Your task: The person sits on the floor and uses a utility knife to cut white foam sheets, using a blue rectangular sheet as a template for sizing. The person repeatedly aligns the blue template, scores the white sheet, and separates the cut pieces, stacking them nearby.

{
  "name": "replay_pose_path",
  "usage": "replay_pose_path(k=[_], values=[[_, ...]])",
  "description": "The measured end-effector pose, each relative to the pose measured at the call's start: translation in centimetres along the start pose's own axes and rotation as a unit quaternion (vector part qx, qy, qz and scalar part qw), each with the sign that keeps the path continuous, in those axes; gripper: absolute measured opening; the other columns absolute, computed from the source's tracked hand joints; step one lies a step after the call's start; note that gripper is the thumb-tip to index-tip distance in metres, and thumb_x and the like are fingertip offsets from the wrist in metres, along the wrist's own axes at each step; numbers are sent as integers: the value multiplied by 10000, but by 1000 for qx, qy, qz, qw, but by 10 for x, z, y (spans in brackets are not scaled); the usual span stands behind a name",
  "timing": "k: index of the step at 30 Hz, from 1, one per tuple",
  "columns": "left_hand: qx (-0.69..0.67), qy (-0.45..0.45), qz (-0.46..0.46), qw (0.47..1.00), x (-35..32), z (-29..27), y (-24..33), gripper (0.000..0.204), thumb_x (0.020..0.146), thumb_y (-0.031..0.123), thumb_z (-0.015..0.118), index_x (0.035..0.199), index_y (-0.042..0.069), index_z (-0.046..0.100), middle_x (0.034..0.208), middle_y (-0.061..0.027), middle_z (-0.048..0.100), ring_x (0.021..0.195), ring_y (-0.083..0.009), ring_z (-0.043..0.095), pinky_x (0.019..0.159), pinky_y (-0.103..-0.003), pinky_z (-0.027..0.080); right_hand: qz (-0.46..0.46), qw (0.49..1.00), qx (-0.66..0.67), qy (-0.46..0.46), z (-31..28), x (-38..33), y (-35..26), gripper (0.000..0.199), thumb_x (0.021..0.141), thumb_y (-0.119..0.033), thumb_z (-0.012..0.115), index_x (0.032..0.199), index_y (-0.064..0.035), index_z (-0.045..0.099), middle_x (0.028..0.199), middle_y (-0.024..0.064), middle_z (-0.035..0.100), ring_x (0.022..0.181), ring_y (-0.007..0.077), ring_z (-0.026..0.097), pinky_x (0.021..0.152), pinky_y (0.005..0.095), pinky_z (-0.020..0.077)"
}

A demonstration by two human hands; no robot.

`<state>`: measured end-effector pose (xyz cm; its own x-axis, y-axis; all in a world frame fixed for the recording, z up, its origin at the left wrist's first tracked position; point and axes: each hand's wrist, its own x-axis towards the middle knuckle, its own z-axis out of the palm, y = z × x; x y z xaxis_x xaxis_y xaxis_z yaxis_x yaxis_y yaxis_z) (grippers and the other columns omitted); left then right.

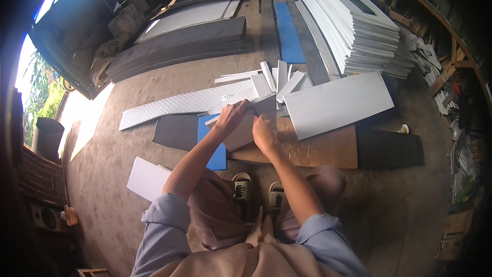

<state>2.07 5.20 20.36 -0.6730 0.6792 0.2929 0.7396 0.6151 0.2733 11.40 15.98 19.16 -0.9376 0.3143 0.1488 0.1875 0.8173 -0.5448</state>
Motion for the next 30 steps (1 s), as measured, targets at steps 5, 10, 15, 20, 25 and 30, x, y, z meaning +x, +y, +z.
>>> replay_pose_path(k=[5,10,15,20,25,30], values=[[-11,-1,8,1000,-4,0,-10,202,747,76,492,937,14,466,784,-179,578,687,-355,581,563,-416,479,42,998,19,-45,-5,-15,-10,330,899,-247,332,842,61,432,694,302,552,685,446,565,559,489,471],[-3,0,32,999,-2,-4,1,176,771,112,493,912,12,459,795,-178,582,688,-355,583,555,-418,479,40,997,23,-57,27,4,22,359,893,-252,322,911,80,458,739,312,556,721,456,560,616,498,468],[-42,-7,-94,995,8,-11,19,224,784,222,533,897,38,471,745,-156,594,676,-349,584,535,-410,471,69,995,34,-55,36,3,28,370,895,-261,317,902,75,472,734,297,564,723,454,561,619,500,468],[-13,5,-34,999,16,1,3,254,750,263,587,850,43,509,728,-148,592,663,-326,586,556,-410,463,113,985,16,-126,27,-19,16,333,894,-247,328,936,52,469,798,266,572,783,408,570,667,480,472],[-39,-12,-17,999,17,10,-4,259,732,293,597,815,48,576,720,-152,597,673,-314,587,584,-394,467,131,981,-4,-146,70,-10,37,332,891,-240,338,928,53,491,840,236,584,824,386,570,726,474,454],[-25,-111,-76,991,29,7,12,252,689,311,627,756,68,634,690,-129,612,653,-290,601,587,-367,478,114,969,-34,-218,141,-16,115,377,899,-251,320,918,50,545,871,242,584,843,384,564,747,452,448]])
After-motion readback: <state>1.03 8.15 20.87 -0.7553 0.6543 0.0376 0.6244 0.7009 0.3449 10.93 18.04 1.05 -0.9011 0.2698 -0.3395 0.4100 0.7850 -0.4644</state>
